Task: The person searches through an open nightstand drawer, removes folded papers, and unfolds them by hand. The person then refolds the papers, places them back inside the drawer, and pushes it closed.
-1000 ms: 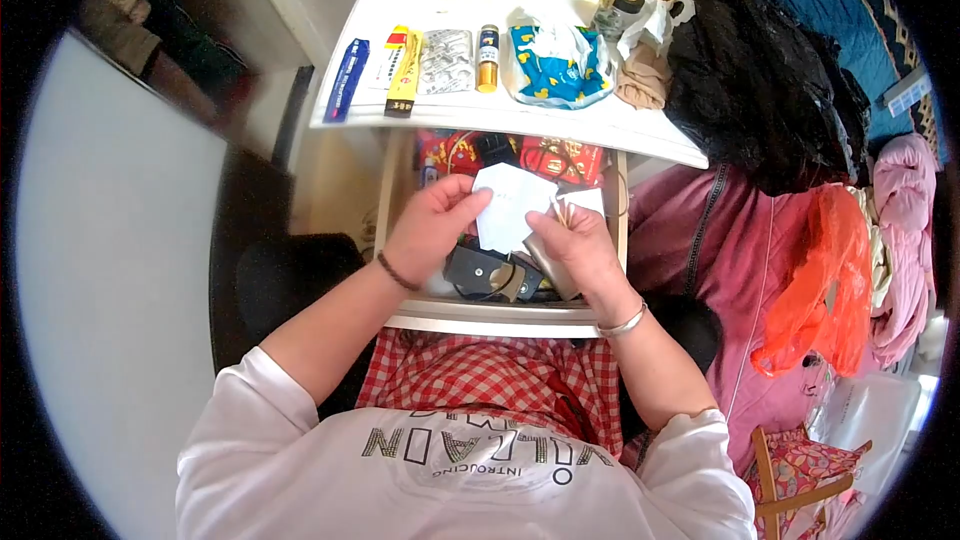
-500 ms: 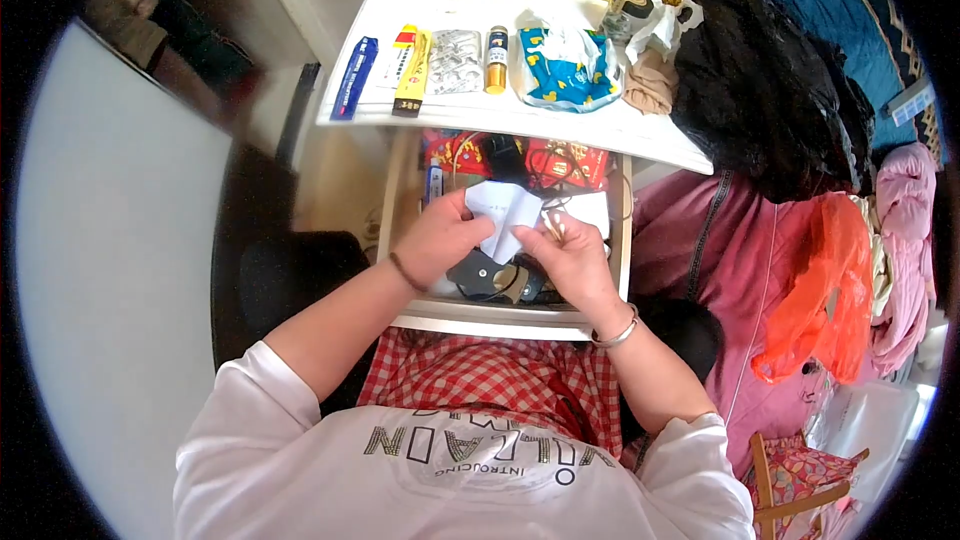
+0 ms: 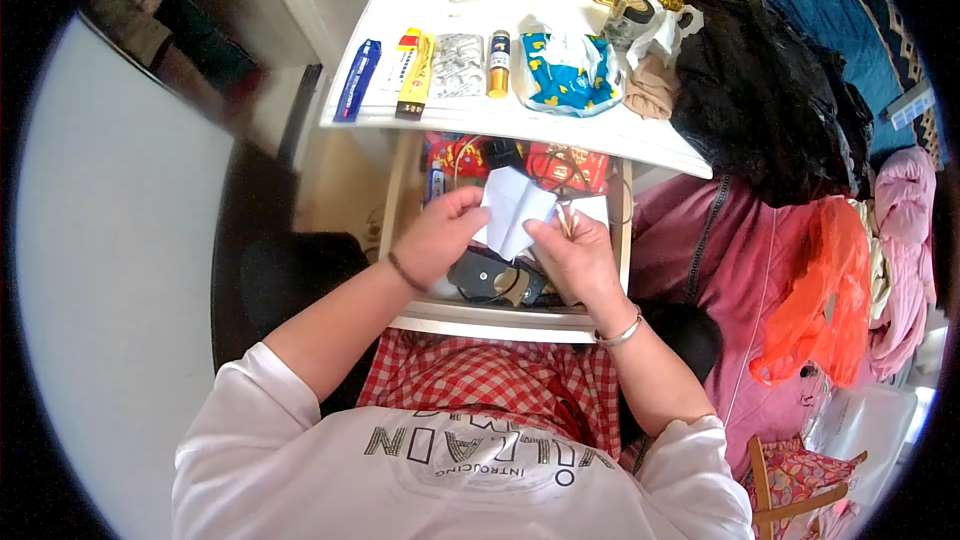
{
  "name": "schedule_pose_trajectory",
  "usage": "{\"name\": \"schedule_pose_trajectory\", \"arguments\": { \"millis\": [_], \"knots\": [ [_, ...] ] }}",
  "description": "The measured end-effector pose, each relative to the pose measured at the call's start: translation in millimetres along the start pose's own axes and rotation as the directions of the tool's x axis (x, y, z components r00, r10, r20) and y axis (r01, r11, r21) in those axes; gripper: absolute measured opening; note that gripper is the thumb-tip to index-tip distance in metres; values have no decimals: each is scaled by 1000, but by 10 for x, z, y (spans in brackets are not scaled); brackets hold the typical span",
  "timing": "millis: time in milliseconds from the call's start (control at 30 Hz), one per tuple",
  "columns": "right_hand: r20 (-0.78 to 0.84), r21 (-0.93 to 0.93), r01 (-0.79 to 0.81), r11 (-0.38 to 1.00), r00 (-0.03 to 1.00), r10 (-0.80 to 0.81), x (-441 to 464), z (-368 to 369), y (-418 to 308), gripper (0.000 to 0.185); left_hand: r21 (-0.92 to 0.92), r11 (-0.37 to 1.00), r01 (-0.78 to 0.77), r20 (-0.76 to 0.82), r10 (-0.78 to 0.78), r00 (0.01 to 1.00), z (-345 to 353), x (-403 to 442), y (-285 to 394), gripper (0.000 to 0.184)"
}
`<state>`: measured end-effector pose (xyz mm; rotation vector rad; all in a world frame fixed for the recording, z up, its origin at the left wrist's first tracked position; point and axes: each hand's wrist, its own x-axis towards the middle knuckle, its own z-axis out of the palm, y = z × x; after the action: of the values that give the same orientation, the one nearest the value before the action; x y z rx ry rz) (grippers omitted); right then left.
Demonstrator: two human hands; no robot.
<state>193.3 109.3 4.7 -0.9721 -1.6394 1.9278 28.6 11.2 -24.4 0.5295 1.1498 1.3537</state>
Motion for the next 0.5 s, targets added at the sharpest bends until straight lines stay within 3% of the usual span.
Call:
{"name": "schedule_pose_trajectory", "arguments": {
  "millis": [167, 233, 267, 333, 400, 467, 500],
  "knots": [
    [-20, 83, -8, 997, 1000, 9, 18, -28, -39, 16, -82, 997, -9, -35, 6, 999, 35, -29, 66, 22],
    [0, 272, -97, 957, 995, 101, 36, -54, -24, 14, -92, 996, -20, -29, 18, 999, 27, -19, 84, 22],
    [-3, 273, -94, 958, 995, 98, 38, -81, -17, 14, -105, 994, -31, -24, 29, 999, 21, -14, 93, 21],
    [147, 442, -119, 889, 987, 59, 39, -145, 4, 15, -132, 991, -22, 17, 24, 1000, 33, -49, 142, 20],
    [149, 470, -116, 875, 987, 51, 65, -179, 28, 17, -159, 987, -11, 56, 20, 998, 28, -69, 164, 18],
    [153, 498, -116, 859, 987, 45, 79, -181, 15, 19, 44, 996, -81, -15, 82, 997, 15, -78, 173, 14],
    [40, 388, -91, 917, 996, 82, 71, -153, -47, 21, 45, 996, -83, -15, 83, 996, 15, -77, 173, 14]
  ]
}}
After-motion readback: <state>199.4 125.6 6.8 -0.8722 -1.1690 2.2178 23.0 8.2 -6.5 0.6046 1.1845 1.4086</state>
